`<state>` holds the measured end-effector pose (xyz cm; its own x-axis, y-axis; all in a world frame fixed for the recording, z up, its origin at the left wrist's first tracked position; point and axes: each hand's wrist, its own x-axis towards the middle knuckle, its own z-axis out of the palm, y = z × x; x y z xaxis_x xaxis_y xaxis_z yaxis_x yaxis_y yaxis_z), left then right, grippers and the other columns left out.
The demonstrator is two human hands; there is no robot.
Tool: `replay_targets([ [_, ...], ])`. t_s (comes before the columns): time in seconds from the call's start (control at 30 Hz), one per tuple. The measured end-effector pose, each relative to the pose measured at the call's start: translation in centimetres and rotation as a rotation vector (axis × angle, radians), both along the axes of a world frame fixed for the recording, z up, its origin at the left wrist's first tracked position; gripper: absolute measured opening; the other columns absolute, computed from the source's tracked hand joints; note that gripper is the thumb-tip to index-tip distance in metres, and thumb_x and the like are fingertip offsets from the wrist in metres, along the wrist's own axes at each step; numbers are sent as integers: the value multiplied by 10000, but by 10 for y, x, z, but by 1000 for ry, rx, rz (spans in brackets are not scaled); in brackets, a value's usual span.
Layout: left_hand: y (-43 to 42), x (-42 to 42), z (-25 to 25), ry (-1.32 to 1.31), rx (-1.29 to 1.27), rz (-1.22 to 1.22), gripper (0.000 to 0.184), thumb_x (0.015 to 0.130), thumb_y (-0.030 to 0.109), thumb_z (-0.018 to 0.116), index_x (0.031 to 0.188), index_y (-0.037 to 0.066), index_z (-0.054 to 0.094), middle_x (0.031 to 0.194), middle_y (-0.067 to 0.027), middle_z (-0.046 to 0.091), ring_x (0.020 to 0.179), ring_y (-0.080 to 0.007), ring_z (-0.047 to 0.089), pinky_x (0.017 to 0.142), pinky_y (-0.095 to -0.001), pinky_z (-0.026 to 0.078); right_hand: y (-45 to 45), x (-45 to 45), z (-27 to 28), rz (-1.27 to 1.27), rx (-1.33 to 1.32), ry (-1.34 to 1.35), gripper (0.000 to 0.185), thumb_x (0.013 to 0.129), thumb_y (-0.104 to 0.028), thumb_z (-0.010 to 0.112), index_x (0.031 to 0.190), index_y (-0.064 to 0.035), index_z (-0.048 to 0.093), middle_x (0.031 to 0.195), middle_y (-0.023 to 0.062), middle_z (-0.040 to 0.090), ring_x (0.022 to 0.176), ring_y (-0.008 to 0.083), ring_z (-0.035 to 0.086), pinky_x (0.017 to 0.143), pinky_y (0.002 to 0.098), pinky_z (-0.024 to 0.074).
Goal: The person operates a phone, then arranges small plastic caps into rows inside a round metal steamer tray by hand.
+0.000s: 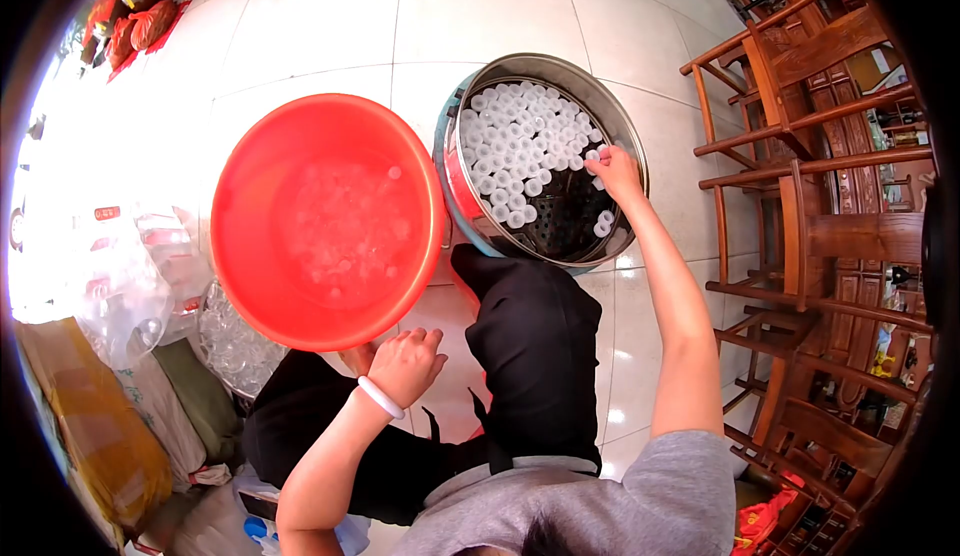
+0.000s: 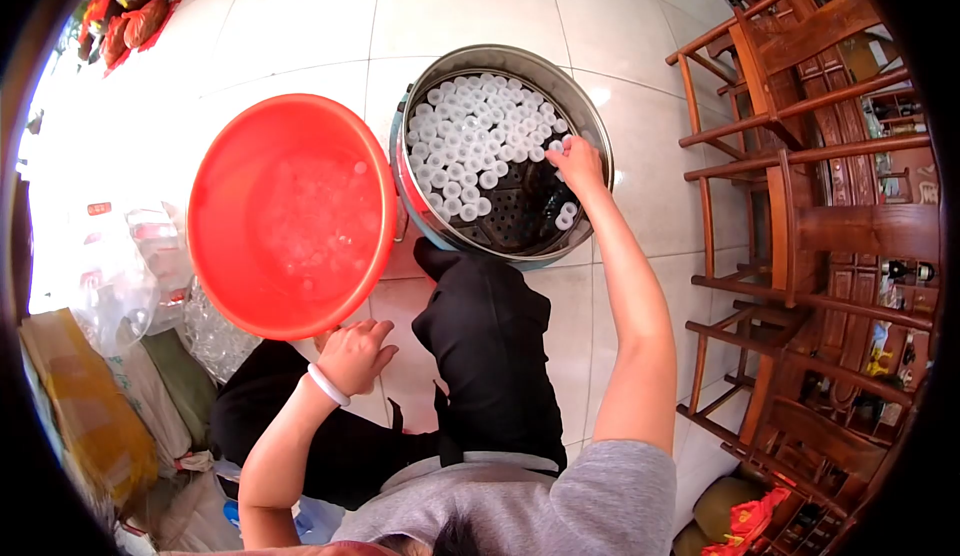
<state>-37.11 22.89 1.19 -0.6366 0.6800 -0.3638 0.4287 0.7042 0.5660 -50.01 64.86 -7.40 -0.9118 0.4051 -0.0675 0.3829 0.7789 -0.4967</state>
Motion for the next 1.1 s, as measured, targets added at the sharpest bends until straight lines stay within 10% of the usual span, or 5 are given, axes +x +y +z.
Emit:
replay_targets([
  [0.3, -2, 0, -1, 3, 4, 4, 266, 796, 212, 587, 989, 37, 535, 829, -140, 575, 760, -318, 591, 642, -395, 479, 6, -3, -11, 39, 191, 218, 238, 658, -154, 702, 788, 2, 579, 793, 180, 596, 816, 335, 568, 723, 409, 449],
  [0.57, 0, 1, -1, 14, 12, -12, 264, 800, 215, 583, 990, 38, 536, 830, -138, 575, 759, -315, 593, 644, -391, 479, 13, 10, 9, 151, 229, -218, 323, 630, -182, 730, 897, -51, 605, 957, 144, 604, 904, 318, 577, 772, 394, 460],
  [1.1, 0, 0, 0, 3, -13, -2, 267, 804, 216, 577, 997, 35, 547, 839, -134, 583, 772, -315, 593, 656, -394, 478, -15, 12, 5, 204, 82, 57, 238, 663, -50, 689, 844, -9, 539, 829, 174, 600, 769, 346, 589, 659, 414, 465],
])
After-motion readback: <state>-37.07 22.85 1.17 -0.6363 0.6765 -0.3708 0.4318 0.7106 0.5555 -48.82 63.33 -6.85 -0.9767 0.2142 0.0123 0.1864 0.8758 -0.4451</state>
